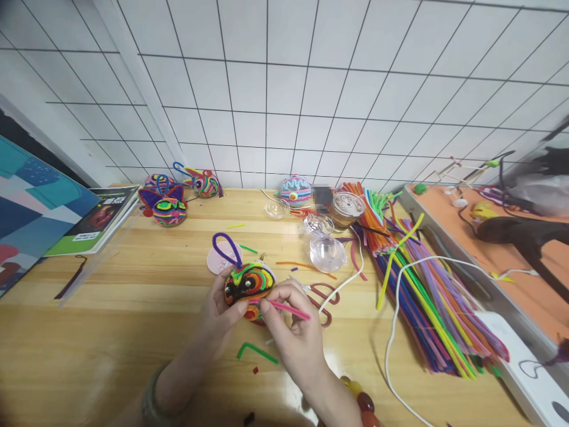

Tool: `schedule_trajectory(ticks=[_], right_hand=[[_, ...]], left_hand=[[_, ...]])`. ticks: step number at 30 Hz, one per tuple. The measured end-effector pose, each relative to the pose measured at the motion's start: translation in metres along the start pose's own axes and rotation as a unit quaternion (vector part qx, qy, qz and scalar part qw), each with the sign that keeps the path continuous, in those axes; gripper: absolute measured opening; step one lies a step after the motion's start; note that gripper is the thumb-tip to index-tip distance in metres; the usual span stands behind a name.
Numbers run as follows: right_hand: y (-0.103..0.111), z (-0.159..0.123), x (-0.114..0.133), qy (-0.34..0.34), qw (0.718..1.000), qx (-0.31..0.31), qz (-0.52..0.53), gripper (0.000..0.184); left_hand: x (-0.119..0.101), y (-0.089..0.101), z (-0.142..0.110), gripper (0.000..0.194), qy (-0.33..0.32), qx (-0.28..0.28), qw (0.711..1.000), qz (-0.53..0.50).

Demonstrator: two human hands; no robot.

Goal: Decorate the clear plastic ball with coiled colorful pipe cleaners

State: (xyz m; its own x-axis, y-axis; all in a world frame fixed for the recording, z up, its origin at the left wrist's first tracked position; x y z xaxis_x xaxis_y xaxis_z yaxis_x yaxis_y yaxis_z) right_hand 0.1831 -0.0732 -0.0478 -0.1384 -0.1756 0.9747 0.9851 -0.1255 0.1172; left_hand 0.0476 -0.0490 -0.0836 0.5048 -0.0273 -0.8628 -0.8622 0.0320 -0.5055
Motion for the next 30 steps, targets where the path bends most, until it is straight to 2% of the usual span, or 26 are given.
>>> schedule_trajectory(ticks=[5,10,18,30], right_hand=[[-0.001,-0.001,-0.002,0.015,1.0,-0.002,-0.016,0.013],[-0.001,0.0,-0.004,-0.004,1.0,-0.002,-0.003,0.014],[0.003,0.0,-0.01,-0.119,0.987,-0.008,0.108,0.019],[0.007,0.004,-0.014,-0.178,0.975,-0.004,0.136,0.027]], left_hand=[[0.003,0.003,0.0,0.058,-0.008,-0.002,1.0,-0.01],[0.002,0.003,0.002,0.059,-0.009,0.0,1.0,-0.026],[-0.002,-0.003,0.002,0.058,0.034,0.002,0.996,-0.077],[-0.002,-0.006,0.003,0.052,0.05,0.027,0.994,-0.099]])
Point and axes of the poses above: each hand's wrist, its own z-axis towards the middle knuckle, its own y-axis out of the back of the hand, x = y × z, the point moved 2 cm from there along z, towards the middle knuckle, and after that the axes turned 5 degrees about -y, right-handed, at the moved point
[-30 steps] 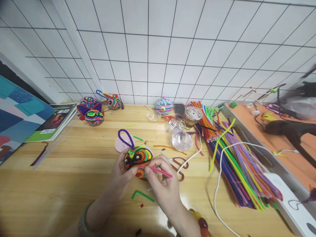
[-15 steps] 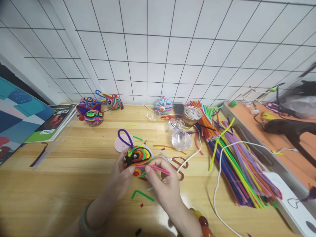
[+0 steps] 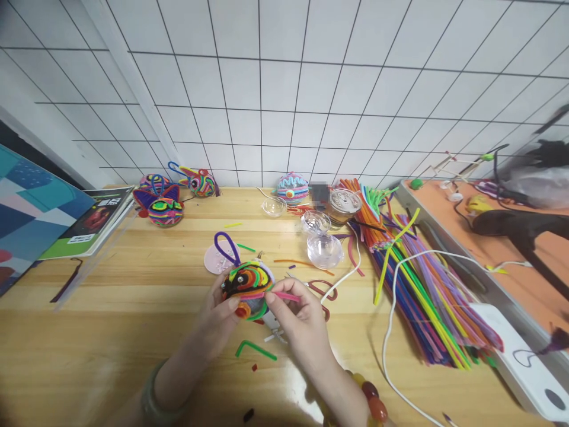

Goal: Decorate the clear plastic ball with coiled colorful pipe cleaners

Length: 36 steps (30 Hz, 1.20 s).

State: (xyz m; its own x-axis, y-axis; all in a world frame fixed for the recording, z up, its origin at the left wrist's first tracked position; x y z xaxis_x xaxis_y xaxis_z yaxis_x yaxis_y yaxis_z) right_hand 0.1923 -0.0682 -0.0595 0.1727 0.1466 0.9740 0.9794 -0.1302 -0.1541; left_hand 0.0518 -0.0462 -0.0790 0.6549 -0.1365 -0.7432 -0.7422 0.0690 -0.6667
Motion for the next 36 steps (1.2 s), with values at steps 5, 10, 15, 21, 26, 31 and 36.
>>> schedule_trajectory(ticks=[5,10,15,21,26,31,36], right_hand=[[0.003,0.004,-0.002,-0.013,1.0,0.016,0.005,0.029],[0.009,0.007,0.006,-0.036,0.998,0.052,-0.016,0.032],[0.016,0.01,0.015,-0.055,0.995,0.074,-0.035,0.029],[0.022,0.015,0.008,-0.085,0.99,0.11,-0.012,0.032],[0.026,0.017,0.001,-0.105,0.985,0.136,0.011,0.03],[0.028,0.017,0.0,-0.118,0.981,0.152,0.027,0.03],[0.027,0.018,0.0,-0.128,0.979,0.153,0.03,0.033]], left_hand=[[0.0,0.002,0.001,0.052,0.001,-0.001,1.0,-0.001],[0.001,0.004,0.002,0.047,0.034,0.018,0.999,0.003],[0.001,0.005,0.001,0.046,0.062,0.036,0.997,-0.004],[0.005,0.008,0.002,0.046,0.078,0.051,0.996,-0.01],[0.005,0.008,0.002,0.045,0.101,0.058,0.993,-0.019],[0.003,0.007,0.002,0.043,0.116,0.067,0.99,-0.035],[0.002,0.007,0.003,0.043,0.118,0.089,0.988,-0.05]])
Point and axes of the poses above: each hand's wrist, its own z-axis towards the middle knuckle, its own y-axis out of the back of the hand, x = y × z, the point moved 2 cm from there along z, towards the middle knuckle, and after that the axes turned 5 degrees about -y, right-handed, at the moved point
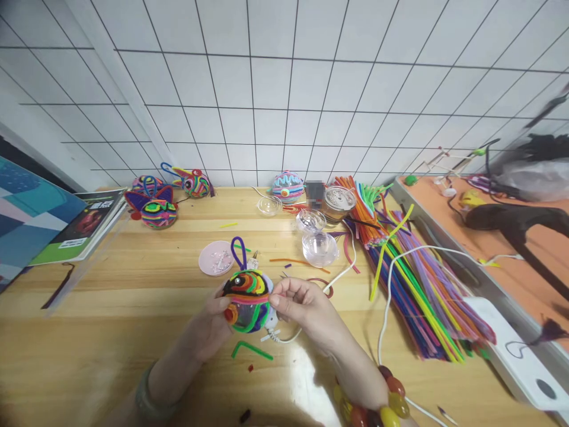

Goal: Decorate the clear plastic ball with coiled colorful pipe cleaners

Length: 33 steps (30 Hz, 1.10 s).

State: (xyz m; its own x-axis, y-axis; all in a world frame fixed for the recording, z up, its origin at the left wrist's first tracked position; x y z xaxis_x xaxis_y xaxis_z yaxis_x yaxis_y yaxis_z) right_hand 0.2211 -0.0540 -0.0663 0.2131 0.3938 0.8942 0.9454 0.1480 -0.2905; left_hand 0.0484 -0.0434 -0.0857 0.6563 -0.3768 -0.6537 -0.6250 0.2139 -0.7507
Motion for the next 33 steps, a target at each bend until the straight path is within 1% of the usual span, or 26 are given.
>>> schedule_trajectory(ticks=[7,14,23,26,33], right_hand=[[0.0,-0.001,0.001,-0.005,1.0,-0.012,-0.005,0.035],[-0.002,-0.002,0.004,-0.007,1.0,-0.019,-0.017,0.036],[-0.003,-0.004,0.009,-0.004,0.999,-0.016,-0.042,0.037],[-0.004,-0.005,0.011,0.002,0.999,-0.017,-0.051,0.036],[-0.004,-0.006,0.013,0.012,0.997,-0.018,-0.067,0.037]], left_hand=[[-0.001,-0.003,0.0,0.041,0.01,0.006,1.0,-0.004],[0.0,-0.004,-0.001,0.039,0.018,0.027,0.999,-0.022],[0.001,-0.004,-0.001,0.041,0.039,0.044,0.998,-0.031],[0.002,-0.003,-0.001,0.043,0.042,0.041,0.998,-0.039],[0.001,-0.003,0.0,0.04,0.044,0.036,0.998,-0.025]])
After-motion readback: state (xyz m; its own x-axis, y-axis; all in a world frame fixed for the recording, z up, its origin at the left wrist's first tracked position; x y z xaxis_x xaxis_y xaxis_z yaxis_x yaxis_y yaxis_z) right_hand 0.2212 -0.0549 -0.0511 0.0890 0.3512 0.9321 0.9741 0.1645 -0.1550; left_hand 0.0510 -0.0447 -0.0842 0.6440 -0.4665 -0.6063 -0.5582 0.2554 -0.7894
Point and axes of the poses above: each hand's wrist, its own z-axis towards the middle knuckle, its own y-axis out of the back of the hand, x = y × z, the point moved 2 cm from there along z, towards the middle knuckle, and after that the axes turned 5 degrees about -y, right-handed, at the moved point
